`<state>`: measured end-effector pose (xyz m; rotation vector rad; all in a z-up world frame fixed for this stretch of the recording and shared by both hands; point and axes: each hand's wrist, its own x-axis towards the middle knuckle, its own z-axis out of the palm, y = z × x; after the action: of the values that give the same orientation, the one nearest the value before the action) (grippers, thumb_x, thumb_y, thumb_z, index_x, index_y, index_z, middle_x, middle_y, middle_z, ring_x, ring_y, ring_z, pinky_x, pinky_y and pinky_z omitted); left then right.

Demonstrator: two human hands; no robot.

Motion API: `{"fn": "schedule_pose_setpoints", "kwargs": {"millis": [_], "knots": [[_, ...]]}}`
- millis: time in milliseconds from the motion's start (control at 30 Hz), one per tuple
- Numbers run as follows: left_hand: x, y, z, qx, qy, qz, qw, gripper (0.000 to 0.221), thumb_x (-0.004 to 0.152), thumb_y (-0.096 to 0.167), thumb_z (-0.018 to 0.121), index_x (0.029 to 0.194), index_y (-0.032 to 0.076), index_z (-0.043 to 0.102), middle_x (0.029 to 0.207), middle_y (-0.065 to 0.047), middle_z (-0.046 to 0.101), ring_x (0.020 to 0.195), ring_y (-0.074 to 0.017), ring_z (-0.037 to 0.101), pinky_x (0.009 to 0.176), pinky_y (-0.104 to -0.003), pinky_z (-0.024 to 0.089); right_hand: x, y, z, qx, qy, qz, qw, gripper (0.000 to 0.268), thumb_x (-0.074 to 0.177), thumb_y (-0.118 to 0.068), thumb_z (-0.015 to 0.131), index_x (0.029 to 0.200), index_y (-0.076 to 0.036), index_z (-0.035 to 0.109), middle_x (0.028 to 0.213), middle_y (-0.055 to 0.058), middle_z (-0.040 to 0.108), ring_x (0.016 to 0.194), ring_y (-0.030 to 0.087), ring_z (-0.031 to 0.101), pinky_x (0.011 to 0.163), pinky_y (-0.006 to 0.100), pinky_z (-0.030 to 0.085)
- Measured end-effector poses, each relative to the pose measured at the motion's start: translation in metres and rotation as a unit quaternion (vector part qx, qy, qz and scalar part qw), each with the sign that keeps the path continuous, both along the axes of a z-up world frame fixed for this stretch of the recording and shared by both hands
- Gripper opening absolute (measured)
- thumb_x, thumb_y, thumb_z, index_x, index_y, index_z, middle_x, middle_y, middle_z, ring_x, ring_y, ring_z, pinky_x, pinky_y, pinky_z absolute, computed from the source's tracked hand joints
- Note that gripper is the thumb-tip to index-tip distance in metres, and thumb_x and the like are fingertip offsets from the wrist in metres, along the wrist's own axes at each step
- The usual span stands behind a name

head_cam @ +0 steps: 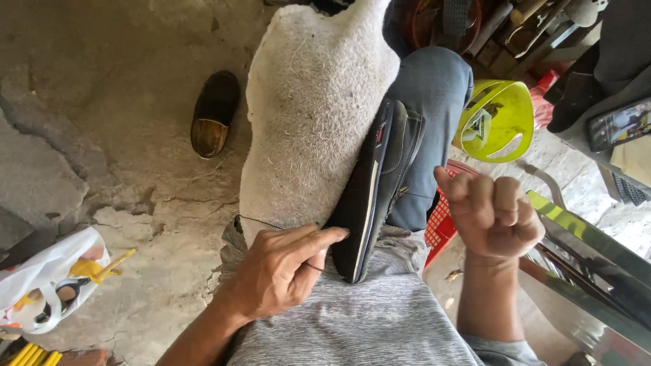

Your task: Hand-stitching the sole of a leather shoe using a stitching awl and thread in a repair shop.

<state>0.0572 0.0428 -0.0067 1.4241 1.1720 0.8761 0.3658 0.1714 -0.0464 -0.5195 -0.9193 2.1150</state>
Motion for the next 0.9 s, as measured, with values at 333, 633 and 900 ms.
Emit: {"fn": "schedule_pose_setpoints", "kwargs": {"millis": [333, 633, 900], "knots": [[0.021, -0.003, -0.012, 0.085, 0.039, 0.065, 0.993, 0.035, 0.084, -0.007, 0.05, 0.111, 0.001, 0.071, 0.061, 0.005, 0.046, 0.045, -0.0062, 0.042, 0.035, -0.02, 0.041, -0.038, 0.037, -0.017, -0.211, -0.06, -0.15, 0.964, 0.019, 0.09, -0.007, 0.038, 0.077, -0.017, 0.045, 0.064, -0.006, 0.03, 0.054, 0.007, 0.019, 0.045, 0.023, 0.019], [0.021, 0.022, 0.0, 0.083, 0.072, 0.025, 0.994, 0.025, 0.087, -0.006, 0.054, 0.107, 0.002, 0.067, 0.064, 0.001, 0.04, 0.047, -0.0123, 0.039, 0.039, -0.027, 0.039, -0.024, 0.049, -0.042, -0.283, -0.141, -0.19, 0.93, 0.016, 0.086, -0.006, 0.038, 0.076, -0.015, 0.046, 0.06, -0.005, 0.023, 0.049, 0.006, 0.01, 0.041, 0.024, 0.008], [0.025, 0.021, -0.002, 0.093, 0.064, 0.043, 0.993, 0.029, 0.083, -0.013, 0.052, 0.103, 0.002, 0.067, 0.062, 0.0, 0.046, 0.047, -0.0135, 0.042, 0.04, -0.029, 0.038, -0.019, 0.036, -0.051, -0.213, -0.155, -0.223, 0.939, 0.02, 0.09, -0.007, 0.04, 0.074, -0.018, 0.042, 0.059, -0.006, 0.022, 0.048, 0.005, 0.013, 0.037, 0.023, 0.008]]}}
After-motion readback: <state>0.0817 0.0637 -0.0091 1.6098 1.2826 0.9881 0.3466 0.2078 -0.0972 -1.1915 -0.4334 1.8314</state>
